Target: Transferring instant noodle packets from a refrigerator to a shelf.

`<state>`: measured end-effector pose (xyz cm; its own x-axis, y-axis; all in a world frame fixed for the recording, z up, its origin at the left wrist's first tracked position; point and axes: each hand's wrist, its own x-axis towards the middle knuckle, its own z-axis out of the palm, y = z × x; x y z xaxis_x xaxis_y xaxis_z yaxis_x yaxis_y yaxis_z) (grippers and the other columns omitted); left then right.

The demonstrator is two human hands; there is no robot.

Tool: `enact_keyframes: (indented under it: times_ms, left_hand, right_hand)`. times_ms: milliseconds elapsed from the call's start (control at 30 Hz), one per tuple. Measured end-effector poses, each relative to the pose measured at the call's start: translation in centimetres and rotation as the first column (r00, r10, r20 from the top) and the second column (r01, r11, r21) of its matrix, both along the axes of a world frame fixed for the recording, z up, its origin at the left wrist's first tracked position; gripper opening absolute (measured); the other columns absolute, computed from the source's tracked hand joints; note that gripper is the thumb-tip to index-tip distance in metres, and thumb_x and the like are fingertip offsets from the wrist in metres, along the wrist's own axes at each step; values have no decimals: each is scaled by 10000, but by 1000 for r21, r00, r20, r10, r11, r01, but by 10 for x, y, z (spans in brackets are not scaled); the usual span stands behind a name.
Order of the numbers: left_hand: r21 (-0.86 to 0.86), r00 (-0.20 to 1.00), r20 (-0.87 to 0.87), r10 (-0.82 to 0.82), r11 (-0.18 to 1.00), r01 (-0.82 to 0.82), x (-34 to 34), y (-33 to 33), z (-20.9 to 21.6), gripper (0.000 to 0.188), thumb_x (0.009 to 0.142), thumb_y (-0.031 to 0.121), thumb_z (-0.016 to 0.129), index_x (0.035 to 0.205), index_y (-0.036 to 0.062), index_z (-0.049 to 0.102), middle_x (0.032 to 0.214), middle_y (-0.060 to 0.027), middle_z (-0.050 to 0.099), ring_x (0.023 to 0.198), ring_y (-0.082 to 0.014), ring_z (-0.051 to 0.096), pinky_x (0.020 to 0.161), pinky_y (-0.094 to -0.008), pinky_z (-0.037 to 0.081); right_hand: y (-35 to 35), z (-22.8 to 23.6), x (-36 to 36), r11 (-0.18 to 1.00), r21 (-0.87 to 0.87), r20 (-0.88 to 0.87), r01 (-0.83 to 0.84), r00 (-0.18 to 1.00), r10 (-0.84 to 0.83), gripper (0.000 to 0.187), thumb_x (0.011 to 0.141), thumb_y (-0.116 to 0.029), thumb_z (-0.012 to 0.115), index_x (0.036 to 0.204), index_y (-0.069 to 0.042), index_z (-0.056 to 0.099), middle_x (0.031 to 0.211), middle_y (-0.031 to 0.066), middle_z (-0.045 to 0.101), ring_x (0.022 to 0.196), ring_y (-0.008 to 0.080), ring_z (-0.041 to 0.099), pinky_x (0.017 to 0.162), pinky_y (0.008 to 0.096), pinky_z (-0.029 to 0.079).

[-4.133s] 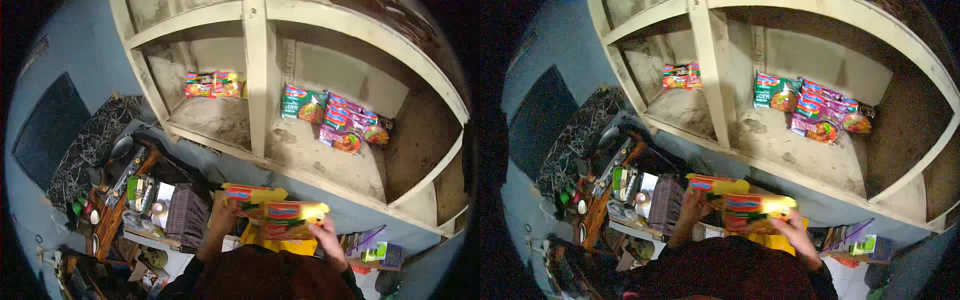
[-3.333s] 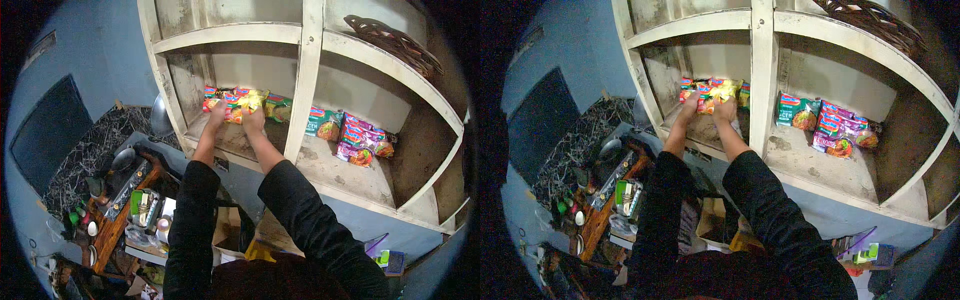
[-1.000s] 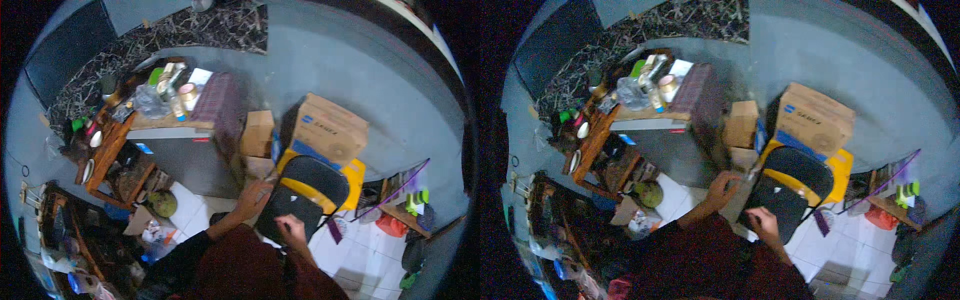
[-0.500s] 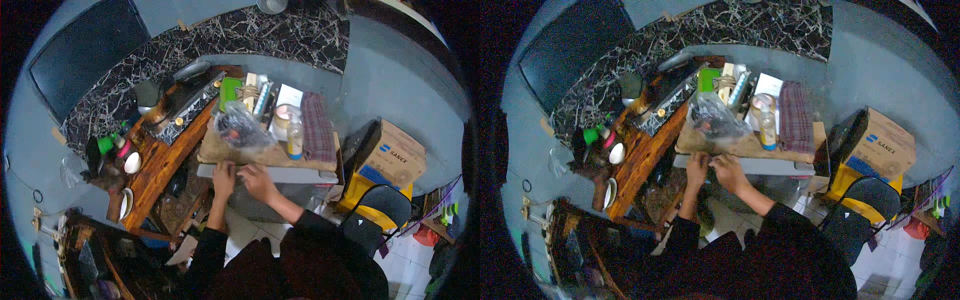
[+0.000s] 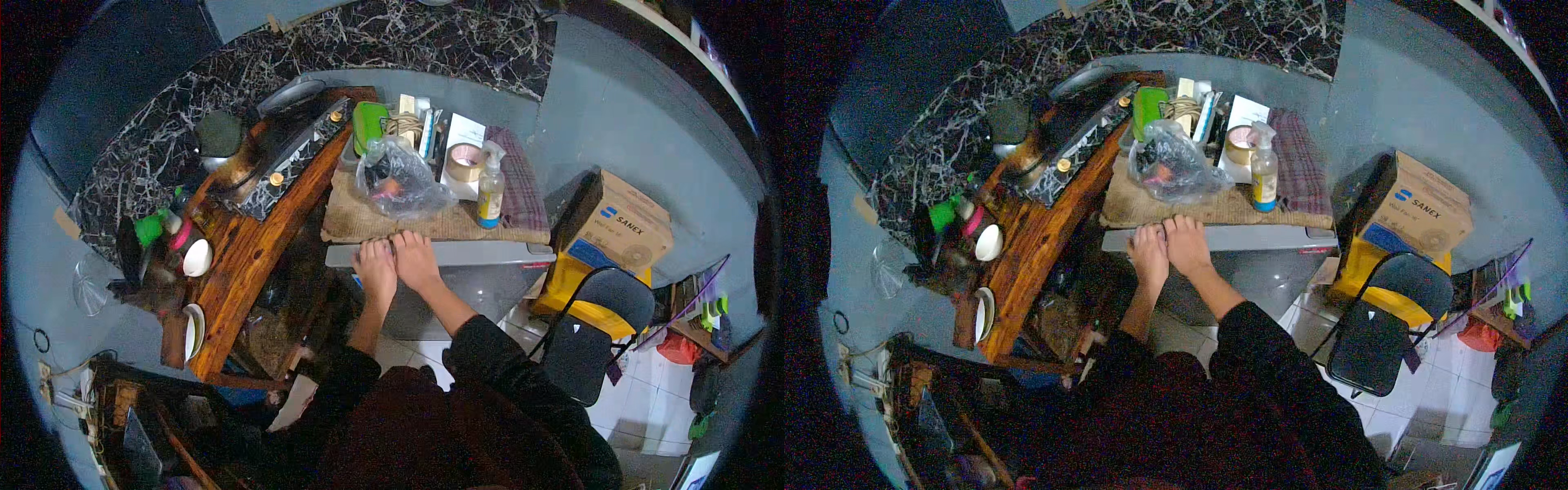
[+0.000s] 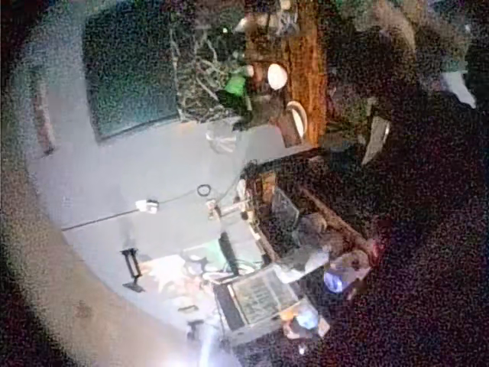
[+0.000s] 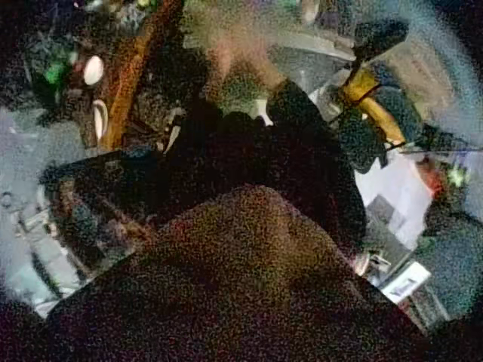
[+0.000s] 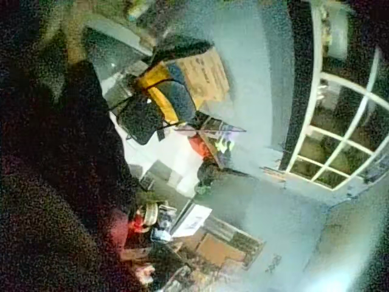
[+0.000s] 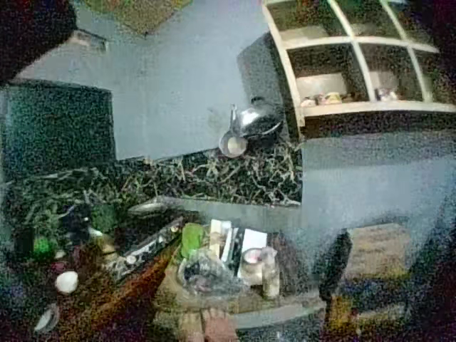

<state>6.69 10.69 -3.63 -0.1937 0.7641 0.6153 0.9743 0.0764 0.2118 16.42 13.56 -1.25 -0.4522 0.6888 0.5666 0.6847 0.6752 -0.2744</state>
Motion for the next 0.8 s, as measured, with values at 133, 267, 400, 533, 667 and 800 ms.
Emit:
enact_keyframes:
  times_ms: [133, 267, 400, 533, 667, 800]
  left_hand:
    - [-9, 999, -31, 45, 999, -45, 9, -23, 2, 198, 825, 214, 444, 963, 80, 489, 1019, -56, 505, 1038, -223, 425, 909, -465, 253]
    - [-168, 995, 12, 103, 981, -99, 31, -90, 6, 264, 806, 253, 476, 994, 68, 484, 1044, -87, 473, 1037, -276, 415, 895, -506, 247]
    - [-156, 997, -74, -26, 988, 15, 59, -176, 22, 356, 784, 238, 518, 1080, 51, 457, 1047, -112, 457, 1013, -303, 414, 871, -483, 286]
    - [-433, 921, 189, -339, 813, 388, 69, -227, 35, 607, 737, 211, 601, 1240, 29, 314, 1115, -150, 409, 1003, -319, 422, 846, -404, 350]
    - [-411, 652, 564, -507, 512, 754, 95, -252, 33, 624, 755, 165, 594, 1251, 7, 249, 1173, -220, 345, 1068, -386, 380, 914, -432, 321]
    - [-146, 368, 712, -598, 387, 911, 146, -267, 23, 683, 718, 110, 618, 1255, 0, 212, 1196, -244, 299, 1125, -388, 339, 948, -406, 298]
  right_hand:
    - [-24, 5, 2, 998, -18, -33, 62, 997, -63, 187, 753, -205, 497, 877, -69, 524, 868, 94, 495, 873, 259, 472, 754, 373, 357]
    - [-75, -1, 28, 994, -92, -66, -57, 997, 52, 185, 728, -162, 519, 894, -87, 552, 905, 82, 525, 905, 252, 488, 803, 373, 350]
    - [-146, -9, 66, 982, -119, -212, -148, 970, 121, 192, 736, -115, 488, 913, -73, 549, 1021, 80, 537, 965, 221, 503, 897, 397, 301]
    - [-203, -4, 103, 973, -231, -185, 7, 981, -51, 228, 695, -36, 493, 902, -90, 572, 1075, 48, 539, 1002, 200, 507, 952, 432, 252]
    - [-244, 15, 155, 960, -269, -83, 70, 992, -96, 306, 656, 8, 522, 937, -98, 581, 1139, 106, 490, 1066, 248, 460, 947, 443, 273]
    - [-280, 25, 192, 897, -211, -1, 388, 918, -397, 315, 679, -13, 529, 983, -79, 583, 1222, 251, 359, 1106, 393, 387, 915, 415, 332]
